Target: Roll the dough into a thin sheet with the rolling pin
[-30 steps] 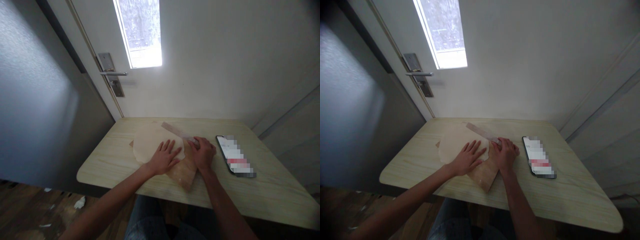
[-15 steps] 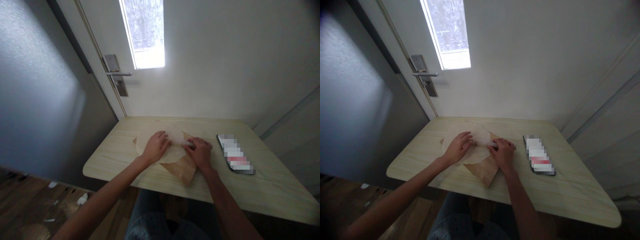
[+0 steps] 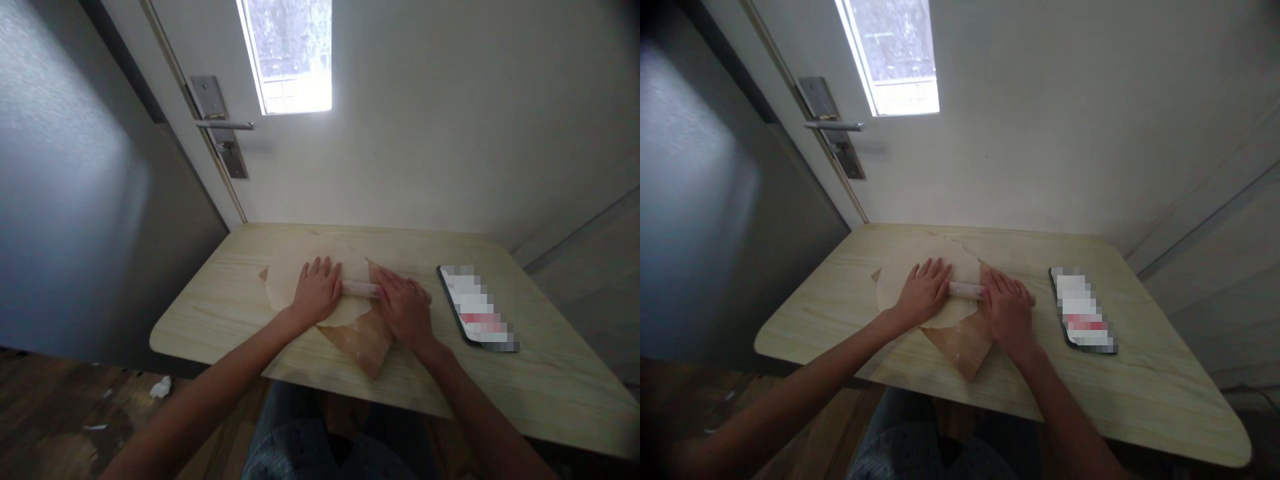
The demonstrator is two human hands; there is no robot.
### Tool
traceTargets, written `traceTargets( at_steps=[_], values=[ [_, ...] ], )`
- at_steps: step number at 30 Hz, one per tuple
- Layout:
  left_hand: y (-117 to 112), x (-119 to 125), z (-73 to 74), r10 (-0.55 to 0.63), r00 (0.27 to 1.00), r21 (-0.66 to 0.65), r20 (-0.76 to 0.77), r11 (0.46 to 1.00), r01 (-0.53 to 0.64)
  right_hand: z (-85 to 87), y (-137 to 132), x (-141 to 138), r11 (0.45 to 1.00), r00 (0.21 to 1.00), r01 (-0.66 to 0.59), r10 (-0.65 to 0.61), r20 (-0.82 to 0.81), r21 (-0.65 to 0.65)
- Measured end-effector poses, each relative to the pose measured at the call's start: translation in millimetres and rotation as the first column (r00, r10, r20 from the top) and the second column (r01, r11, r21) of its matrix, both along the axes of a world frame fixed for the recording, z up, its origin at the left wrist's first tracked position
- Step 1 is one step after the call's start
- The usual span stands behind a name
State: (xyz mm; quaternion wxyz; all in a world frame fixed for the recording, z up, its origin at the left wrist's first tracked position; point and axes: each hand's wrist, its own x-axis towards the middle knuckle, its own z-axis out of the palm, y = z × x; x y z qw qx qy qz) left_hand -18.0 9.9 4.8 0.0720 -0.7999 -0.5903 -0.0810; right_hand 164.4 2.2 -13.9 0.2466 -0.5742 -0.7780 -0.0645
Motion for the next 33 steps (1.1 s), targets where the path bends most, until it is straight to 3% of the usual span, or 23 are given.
traceTargets(
  at_steps=[4, 14, 21, 27, 33],
  values=[
    [11, 4, 0.2, 0.037, 0.999, 0.008, 0.022, 0.999, -0.038, 1.7, 12, -3, 1.0, 0.997, 0.005, -0.003, 0.082, -0.03],
    [76, 10, 4.8, 0.095, 0.993, -0.11, 0.074, 0.99, -0.087, 7.7, 77, -8, 0.979, 0.987, 0.092, -0.066, 0.148, -0.182],
    [113, 10, 7.1, 0.05, 0.985, -0.074, 0.163, 0.997, -0.038, 9.4, 115, -7, 0.955, 0.989, 0.104, -0.071, 0.127, -0.277],
    [123, 13, 10.4, 0.068, 0.993, -0.072, 0.095, 0.996, -0.061, 12.1, 132, -7, 0.941, 0.991, 0.124, -0.101, 0.087, -0.314],
    [106, 12, 10.2, 0.145, 0.988, -0.067, 0.049, 0.988, -0.141, 16.0, 111, -9, 0.949, 0.984, 0.158, -0.13, 0.12, -0.272]
  ],
)
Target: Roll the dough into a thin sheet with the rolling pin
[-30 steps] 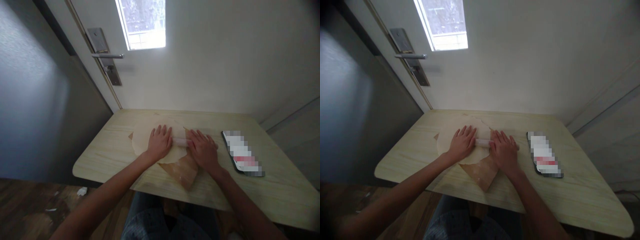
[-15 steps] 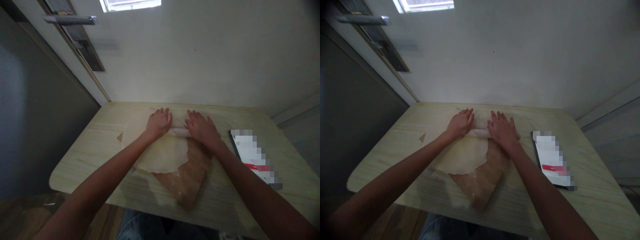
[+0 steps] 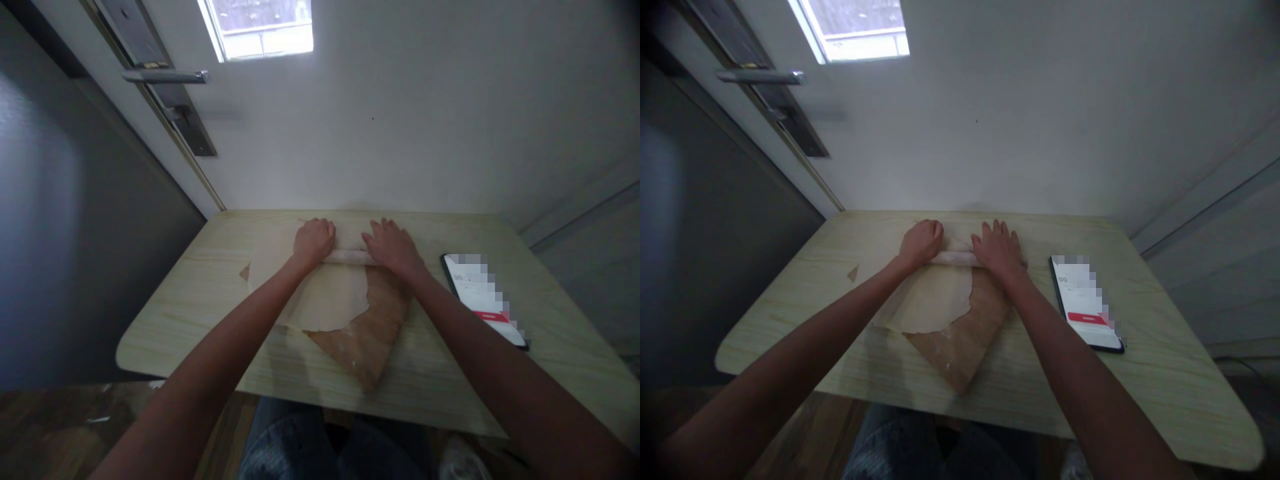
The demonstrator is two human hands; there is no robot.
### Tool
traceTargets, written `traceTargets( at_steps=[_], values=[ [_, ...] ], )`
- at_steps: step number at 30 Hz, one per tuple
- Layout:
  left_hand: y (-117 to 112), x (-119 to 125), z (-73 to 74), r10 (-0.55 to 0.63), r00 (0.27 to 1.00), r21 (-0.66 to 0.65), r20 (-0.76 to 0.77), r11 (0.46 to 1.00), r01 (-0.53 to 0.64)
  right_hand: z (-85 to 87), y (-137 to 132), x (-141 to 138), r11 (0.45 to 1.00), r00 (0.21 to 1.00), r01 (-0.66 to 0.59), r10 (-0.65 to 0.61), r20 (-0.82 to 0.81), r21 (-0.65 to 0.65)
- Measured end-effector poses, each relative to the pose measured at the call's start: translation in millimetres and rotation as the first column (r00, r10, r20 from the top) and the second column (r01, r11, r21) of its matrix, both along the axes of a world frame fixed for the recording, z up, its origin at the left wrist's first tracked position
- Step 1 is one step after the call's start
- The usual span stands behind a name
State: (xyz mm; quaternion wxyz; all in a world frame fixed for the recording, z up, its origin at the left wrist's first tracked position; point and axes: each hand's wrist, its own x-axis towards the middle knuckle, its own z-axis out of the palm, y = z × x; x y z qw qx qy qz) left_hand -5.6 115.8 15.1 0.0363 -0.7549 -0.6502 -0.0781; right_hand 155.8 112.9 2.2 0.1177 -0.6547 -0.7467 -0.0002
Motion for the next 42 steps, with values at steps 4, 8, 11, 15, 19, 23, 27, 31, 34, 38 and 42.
traceTargets(
  at_steps=[4, 8, 11, 15, 19, 23, 27, 31, 34, 38, 42],
  values=[
    [-27, 2, -2.4, 0.03, 0.999, 0.068, 0.02, 0.997, -0.031, -2.6, -28, -3, 0.998, 1.0, 0.003, -0.003, 0.014, 0.065],
    [-61, 2, -5.6, -0.022, 1.0, 0.106, 0.001, 0.994, 0.022, -7.3, -60, -5, 0.991, 1.0, -0.012, 0.009, 0.029, 0.131],
    [-86, 0, -9.5, -0.059, 0.998, 0.152, 0.002, 0.987, 0.058, -10.7, -85, -4, 0.984, 0.999, -0.048, 0.044, 0.027, 0.171],
    [-116, -6, -14.8, -0.11, 0.994, 0.176, 0.0, 0.978, 0.109, -13.7, -114, -1, 0.967, 0.992, -0.121, 0.123, 0.005, 0.223],
    [-140, -11, -16.8, -0.185, 0.983, 0.192, 0.002, 0.965, 0.181, -15.1, -137, 4, 0.95, 0.984, -0.161, 0.176, -0.033, 0.269],
    [-158, -13, -17.8, -0.238, 0.971, 0.193, 0.001, 0.953, 0.234, -18.4, -154, 8, 0.923, 0.972, -0.214, 0.233, -0.021, 0.321],
    [-165, -15, -19.0, -0.276, 0.961, 0.196, -0.012, 0.942, 0.273, -20.8, -161, 11, 0.91, 0.967, -0.243, 0.255, 0.008, 0.336],
    [-152, -15, -19.0, -0.267, 0.964, 0.188, 0.009, 0.947, 0.261, -18.8, -151, 11, 0.923, 0.969, -0.241, 0.247, 0.018, 0.299],
    [-133, -13, -18.0, -0.246, 0.969, 0.168, 0.014, 0.956, 0.24, -15.8, -134, 10, 0.931, 0.967, -0.253, 0.254, 0.03, 0.263],
    [-106, -11, -15.5, -0.199, 0.98, 0.139, -0.024, 0.97, 0.2, -11.9, -108, 8, 0.944, 0.967, -0.256, 0.251, 0.049, 0.209],
    [-84, -9, -12.0, -0.183, 0.982, 0.093, -0.053, 0.978, 0.187, -8.7, -84, 4, 0.962, 0.972, -0.232, 0.227, 0.056, 0.144]
  ],
)
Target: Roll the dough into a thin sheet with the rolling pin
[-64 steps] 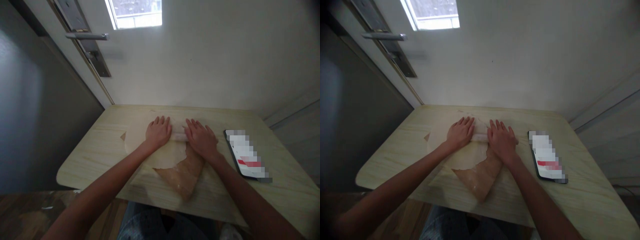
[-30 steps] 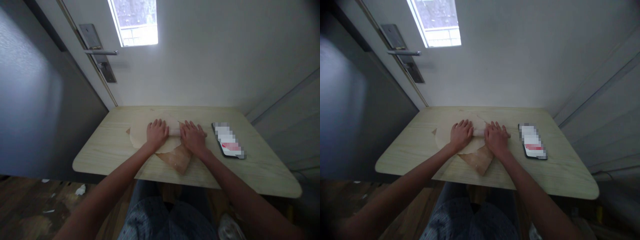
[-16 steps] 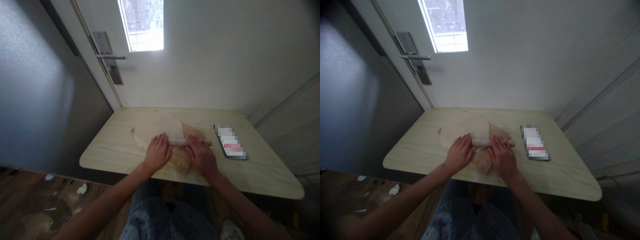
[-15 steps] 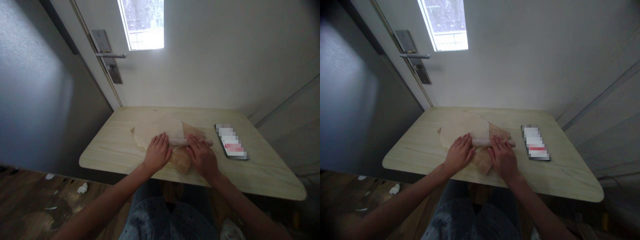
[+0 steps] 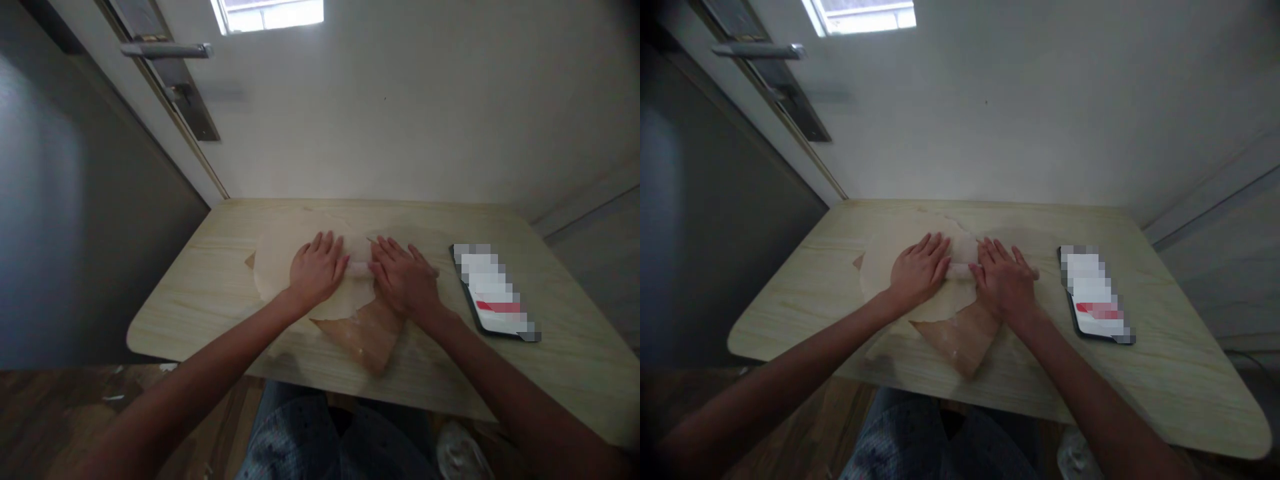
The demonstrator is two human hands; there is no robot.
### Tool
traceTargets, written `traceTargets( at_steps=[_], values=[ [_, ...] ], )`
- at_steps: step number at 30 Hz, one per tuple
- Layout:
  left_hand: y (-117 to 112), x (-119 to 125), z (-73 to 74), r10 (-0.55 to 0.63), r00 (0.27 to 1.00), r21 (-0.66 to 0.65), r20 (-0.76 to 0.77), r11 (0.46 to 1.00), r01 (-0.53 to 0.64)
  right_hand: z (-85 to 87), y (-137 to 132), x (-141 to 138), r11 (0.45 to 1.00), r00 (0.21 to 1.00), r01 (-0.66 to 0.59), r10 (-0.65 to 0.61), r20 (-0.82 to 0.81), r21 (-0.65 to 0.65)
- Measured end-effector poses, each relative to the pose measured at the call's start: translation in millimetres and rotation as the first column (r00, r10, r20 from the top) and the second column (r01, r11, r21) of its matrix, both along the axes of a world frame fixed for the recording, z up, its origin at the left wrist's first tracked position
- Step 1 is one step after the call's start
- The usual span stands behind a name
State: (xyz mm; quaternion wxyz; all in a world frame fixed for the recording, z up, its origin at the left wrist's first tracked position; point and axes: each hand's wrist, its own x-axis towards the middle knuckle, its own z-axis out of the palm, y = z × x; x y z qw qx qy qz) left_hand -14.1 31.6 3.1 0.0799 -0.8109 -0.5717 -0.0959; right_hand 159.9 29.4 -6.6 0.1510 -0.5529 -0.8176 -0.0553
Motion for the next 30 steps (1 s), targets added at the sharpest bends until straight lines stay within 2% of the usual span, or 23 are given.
traceTargets(
  at_steps=[7, 10, 13, 16, 19, 21, 24, 25, 26, 27, 29, 30],
  values=[
    [37, 2, 7.3, 0.087, 0.996, -0.079, 0.016, 0.993, -0.086, 3.3, 43, -5, 0.996, 0.999, 0.051, -0.05, 0.014, -0.08],
    [47, 2, 8.1, 0.113, 0.992, -0.096, 0.054, 0.99, -0.107, 5.8, 53, -6, 0.994, 0.999, 0.045, -0.043, 0.024, -0.101],
    [45, 4, 6.8, 0.127, 0.983, -0.069, 0.131, 0.991, -0.119, 7.8, 49, -3, 0.993, 0.999, -0.01, 0.016, 0.043, -0.119],
    [28, 1, 4.1, 0.112, 0.956, -0.042, 0.271, 0.994, -0.105, 6.7, 36, 4, 0.989, 0.992, -0.103, 0.11, 0.056, -0.106],
    [3, -16, -0.6, 0.006, 0.871, -0.013, 0.491, 1.0, 0.0, 1.7, 21, 10, 0.985, 0.984, -0.17, 0.172, 0.044, -0.037],
    [-12, -39, -5.4, 0.011, 0.77, -0.007, 0.637, 1.0, -0.008, -2.7, 13, 12, 0.978, 0.978, -0.206, 0.206, 0.022, 0.024],
    [-28, -84, -12.5, 0.229, 0.635, -0.08, 0.737, 0.964, -0.255, -9.3, 4, 14, 0.964, 0.972, -0.224, 0.232, -0.044, 0.143],
    [-31, -98, -13.6, 0.301, 0.597, -0.129, 0.744, 0.941, -0.313, -11.3, 2, 14, 0.96, 0.972, -0.204, 0.222, -0.079, 0.192],
    [-32, -112, -13.7, 0.341, 0.579, -0.176, 0.741, 0.93, -0.322, -13.4, -1, 16, 0.957, 0.973, -0.16, 0.194, -0.125, 0.241],
    [-33, -123, -12.5, 0.364, 0.587, -0.202, 0.723, 0.924, -0.324, -15.6, -3, 18, 0.953, 0.973, -0.099, 0.154, -0.175, 0.288],
    [-34, -138, -6.7, 0.342, 0.709, -0.26, 0.616, 0.939, -0.228, -20.1, -7, 25, 0.933, 0.957, 0.065, 0.043, -0.287, 0.354],
    [-35, -143, -2.3, 0.29, 0.794, -0.254, 0.535, 0.951, -0.176, -22.3, -8, 29, 0.921, 0.944, 0.124, 0.005, -0.329, 0.368]
  ],
)
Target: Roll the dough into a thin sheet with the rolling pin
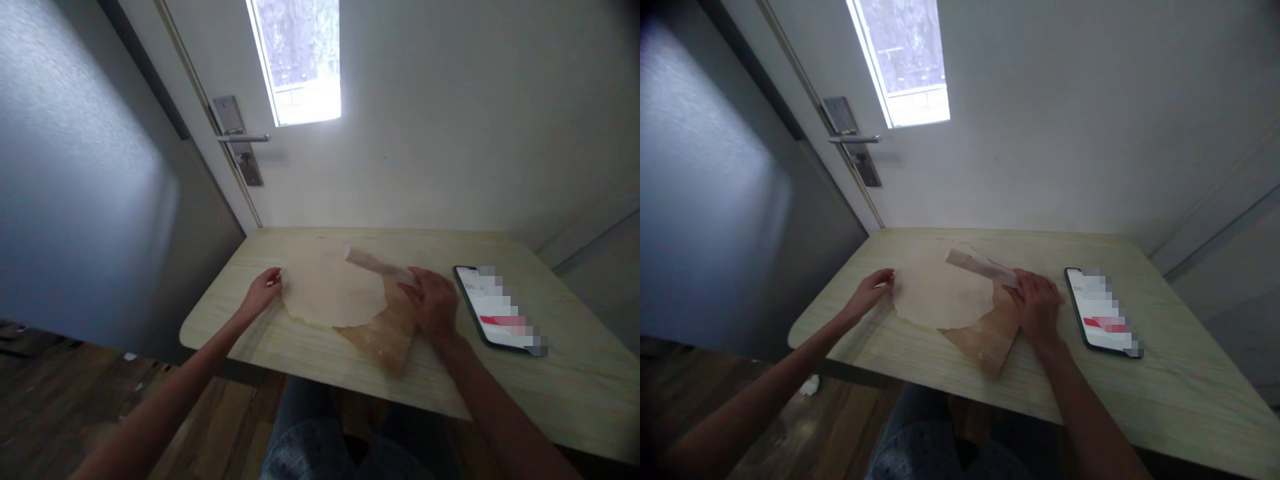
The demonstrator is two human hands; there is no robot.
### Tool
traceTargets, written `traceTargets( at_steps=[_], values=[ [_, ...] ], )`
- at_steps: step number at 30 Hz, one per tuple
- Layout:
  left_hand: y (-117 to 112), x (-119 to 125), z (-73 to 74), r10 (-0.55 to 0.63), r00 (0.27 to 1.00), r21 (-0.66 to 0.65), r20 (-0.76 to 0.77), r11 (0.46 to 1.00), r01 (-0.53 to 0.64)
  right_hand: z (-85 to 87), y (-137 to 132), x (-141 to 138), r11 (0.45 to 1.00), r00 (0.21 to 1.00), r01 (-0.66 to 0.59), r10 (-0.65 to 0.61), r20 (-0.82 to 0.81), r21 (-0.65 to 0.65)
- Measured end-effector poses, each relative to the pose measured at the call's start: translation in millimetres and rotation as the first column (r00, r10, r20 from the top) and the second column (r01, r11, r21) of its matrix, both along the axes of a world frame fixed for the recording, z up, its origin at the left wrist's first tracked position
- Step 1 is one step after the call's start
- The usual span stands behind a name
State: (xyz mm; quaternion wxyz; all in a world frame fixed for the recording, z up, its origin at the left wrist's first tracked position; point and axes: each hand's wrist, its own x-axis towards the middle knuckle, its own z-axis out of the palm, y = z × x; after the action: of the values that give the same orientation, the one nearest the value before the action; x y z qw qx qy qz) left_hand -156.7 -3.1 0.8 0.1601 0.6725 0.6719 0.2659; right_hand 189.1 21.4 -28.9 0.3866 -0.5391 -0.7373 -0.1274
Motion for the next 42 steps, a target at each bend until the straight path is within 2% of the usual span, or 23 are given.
traceTargets(
  at_steps=[2, 5, 8, 13, 17, 23, 25, 27, 30, 33, 38, 40, 42],
  values=[
    [-2, -3, 10.1, -0.196, 0.949, -0.008, -0.245, 0.98, 0.201, -3.7, -1, 9, 0.996, 0.994, 0.081, -0.079, -0.075, 0.026],
    [-5, 2, 22.8, -0.45, 0.734, -0.096, -0.509, 0.877, 0.472, -6.3, 1, 18, 0.987, 0.975, 0.158, -0.149, -0.164, 0.041],
    [-7, 11, 25.8, -0.563, 0.597, -0.197, -0.571, 0.801, 0.566, -6.6, 4, 19, 0.983, 0.965, 0.177, -0.165, -0.206, 0.043],
    [-6, 17, 15.9, -0.651, 0.491, -0.215, -0.579, 0.703, 0.678, -5.7, 5, 17, 0.989, 0.974, 0.139, -0.126, -0.186, 0.057],
    [-5, 14, 12.8, -0.649, 0.462, -0.124, -0.605, 0.65, 0.75, -4.4, 5, 17, 0.992, 0.976, 0.126, -0.119, -0.185, 0.027],
    [-6, 21, 3.1, -0.619, 0.499, 0.053, -0.607, 0.594, 0.803, -3.1, 7, 15, 0.994, 0.979, 0.105, -0.098, -0.18, 0.034],
    [-4, 24, 0.4, -0.609, 0.541, 0.101, -0.58, 0.605, 0.79, -2.7, 7, 15, 0.994, 0.978, 0.105, -0.097, -0.184, 0.035],
    [0, 27, 4.5, -0.581, 0.606, 0.119, -0.543, 0.661, 0.741, -2.3, 7, 15, 0.994, 0.976, 0.105, -0.097, -0.196, 0.028],
    [12, 38, 29.9, -0.529, 0.677, 0.053, -0.512, 0.767, 0.64, -2.1, 7, 14, 0.994, 0.971, 0.108, -0.101, -0.216, 0.02],
    [26, 60, 73.3, -0.47, 0.714, -0.019, -0.519, 0.841, 0.541, -2.7, 9, 14, 0.989, 0.961, 0.145, -0.132, -0.241, 0.038],
    [44, 110, 146.2, -0.358, 0.716, 0.061, -0.6, 0.872, 0.487, -5.2, 10, 16, 0.953, 0.902, 0.283, -0.226, -0.369, 0.107],
    [48, 126, 170.7, -0.33, 0.757, 0.128, -0.563, 0.871, 0.475, -6.0, 10, 17, 0.933, 0.869, 0.343, -0.269, -0.416, 0.113],
    [51, 135, 192.5, -0.313, 0.818, 0.141, -0.482, 0.894, 0.426, -6.0, 9, 18, 0.917, 0.845, 0.381, -0.295, -0.447, 0.115]
  ],
)
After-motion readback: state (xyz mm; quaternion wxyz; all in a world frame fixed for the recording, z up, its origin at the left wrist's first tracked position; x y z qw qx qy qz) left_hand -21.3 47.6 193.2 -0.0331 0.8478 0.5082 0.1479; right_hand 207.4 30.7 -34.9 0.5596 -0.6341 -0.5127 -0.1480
